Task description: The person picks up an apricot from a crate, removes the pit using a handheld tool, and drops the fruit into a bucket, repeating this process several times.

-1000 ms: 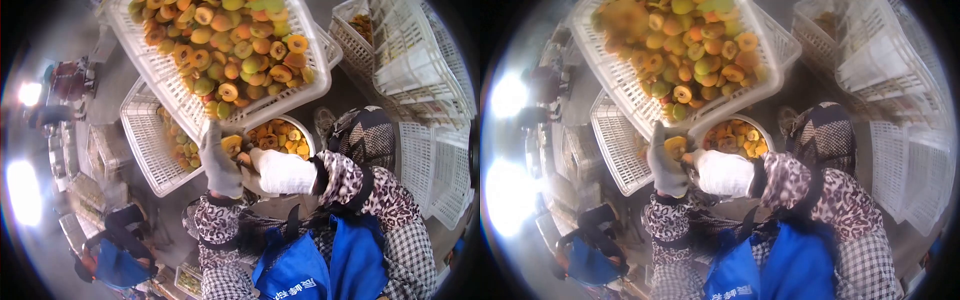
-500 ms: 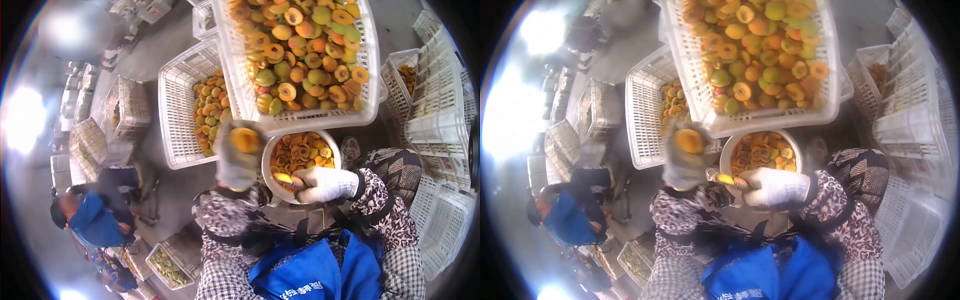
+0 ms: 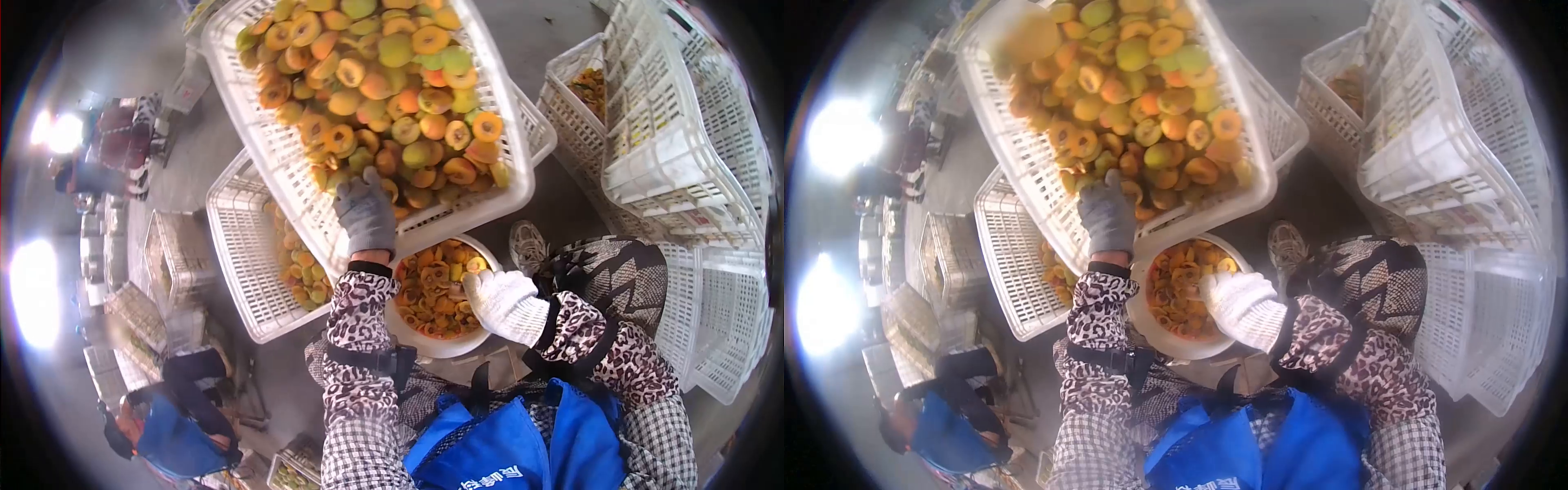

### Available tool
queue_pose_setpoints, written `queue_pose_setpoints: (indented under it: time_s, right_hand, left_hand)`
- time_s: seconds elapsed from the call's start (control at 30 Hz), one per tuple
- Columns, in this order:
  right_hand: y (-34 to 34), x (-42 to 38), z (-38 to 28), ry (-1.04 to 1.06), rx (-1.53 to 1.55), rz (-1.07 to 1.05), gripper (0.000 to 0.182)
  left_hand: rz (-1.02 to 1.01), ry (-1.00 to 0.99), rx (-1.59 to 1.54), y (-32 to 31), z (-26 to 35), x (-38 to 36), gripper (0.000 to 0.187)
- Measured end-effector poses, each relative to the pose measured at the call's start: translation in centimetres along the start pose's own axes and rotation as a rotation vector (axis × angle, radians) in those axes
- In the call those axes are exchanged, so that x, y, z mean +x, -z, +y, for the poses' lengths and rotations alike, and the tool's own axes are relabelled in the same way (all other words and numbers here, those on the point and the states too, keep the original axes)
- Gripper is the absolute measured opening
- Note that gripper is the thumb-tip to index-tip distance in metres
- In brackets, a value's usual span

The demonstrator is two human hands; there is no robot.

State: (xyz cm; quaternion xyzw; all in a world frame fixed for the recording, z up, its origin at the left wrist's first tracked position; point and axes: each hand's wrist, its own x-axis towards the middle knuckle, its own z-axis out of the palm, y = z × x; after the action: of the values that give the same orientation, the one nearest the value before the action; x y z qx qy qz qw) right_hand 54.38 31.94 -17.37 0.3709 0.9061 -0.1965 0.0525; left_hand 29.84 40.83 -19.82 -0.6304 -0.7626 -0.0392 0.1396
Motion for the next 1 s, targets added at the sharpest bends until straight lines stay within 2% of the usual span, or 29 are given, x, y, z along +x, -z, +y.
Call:
queue_pose_setpoints:
  time_s: [0.07, 0.1, 0.13, 0.17, 0.2, 0.23, 0.27, 0.3, 0.33, 0.37, 0.43, 0.47, 0.53, 0.57, 0.6, 0.67, 0.83, 0.93, 1.0]
  right_hand:
    - [2.3, -0.8, 0.0, -0.139, 0.12, -0.05, 0.02]
    - [2.0, -0.8, 0.2, -0.149, 0.131, -0.047, 0.02]
    - [1.5, -0.5, 0.4, -0.106, 0.289, 0.086, 0.022]
    - [1.4, -0.4, 0.8, -0.062, 0.444, 0.22, 0.024]
    - [1.9, 0.0, 0.8, -0.068, 0.444, 0.226, 0.024]
    - [2.8, 0.6, 0.5, -0.087, 0.484, 0.237, 0.028]
    - [3.6, 1.1, 0.1, -0.106, 0.527, 0.251, 0.034]
    - [4.0, 1.6, -0.5, -0.084, 0.558, 0.344, 0.034]
    - [4.7, 1.9, -0.9, -0.087, 0.569, 0.348, 0.034]
    - [5.3, 2.1, -1.3, -0.053, 0.567, 0.362, 0.032]
    - [5.1, 2.5, -1.9, 0.019, 0.56, 0.433, 0.029]
    - [5.1, 2.4, -2.2, 0.016, 0.566, 0.429, 0.029]
    - [5.1, 2.5, -3.0, 0.009, 0.503, 0.365, 0.026]
    - [4.9, 2.7, -3.3, 0.01, 0.551, 0.378, 0.026]
    - [5.0, 2.8, -3.7, 0.017, 0.55, 0.368, 0.026]
    - [5.8, 2.8, -4.2, 0.059, 0.604, 0.414, 0.026]
    - [6.3, 3.3, -5.1, 0.038, 0.576, 0.189, 0.031]
    - [6.1, 3.3, -5.4, 0.063, 0.595, 0.241, 0.032]
    - [6.7, 3.3, -5.6, 0.058, 0.561, 0.196, 0.032]
  left_hand:
    - [-0.277, 0.244, -0.091, 1.3, 1.2, 0.3, 0.029]
    - [-0.428, 0.183, -0.075, 2.0, 1.0, 0.8, 0.034]
    - [-0.426, 0.171, -0.072, 1.4, 0.3, 0.5, 0.034]
    - [-0.293, 0.145, -0.252, 0.0, -0.5, -0.5, 0.036]
    - [-0.159, 0.119, -0.432, -0.7, -0.8, -1.4, 0.038]
    - [-0.131, 0.481, -1.153, 0.8, 0.5, -2.1, 0.039]
    - [-0.134, 0.473, -1.151, 2.3, 0.5, -2.7, 0.039]
    - [-0.255, 0.531, -1.548, 3.8, 0.0, -3.4, 0.041]
    - [-0.386, 0.587, -1.94, 5.6, -0.3, -4.1, 0.043]
    - [-0.392, 0.589, -1.929, 7.8, 0.1, -5.0, 0.043]
    - [-0.181, 0.129, -1.436, 11.8, 1.8, -6.4, 0.032]
    - [-0.189, 0.132, -1.433, 12.5, 1.9, -6.3, 0.032]
    - [-0.355, 0.753, -2.303, 13.0, 1.5, -6.4, 0.04]
    - [-0.373, 0.618, -2.251, 13.0, 1.1, -6.6, 0.023]
    - [-0.362, 0.63, -2.252, 13.1, 1.0, -6.9, 0.023]
    - [-0.169, 0.521, -1.974, 13.4, 1.1, -7.4, 0.02]
    - [-0.196, 0.5, -1.885, 14.4, 0.7, -7.9, 0.019]
    - [-0.096, 0.473, -1.929, 14.3, 0.6, -8.3, 0.019]
    - [-0.054, 0.287, -1.534, 14.5, 0.5, -8.3, 0.019]
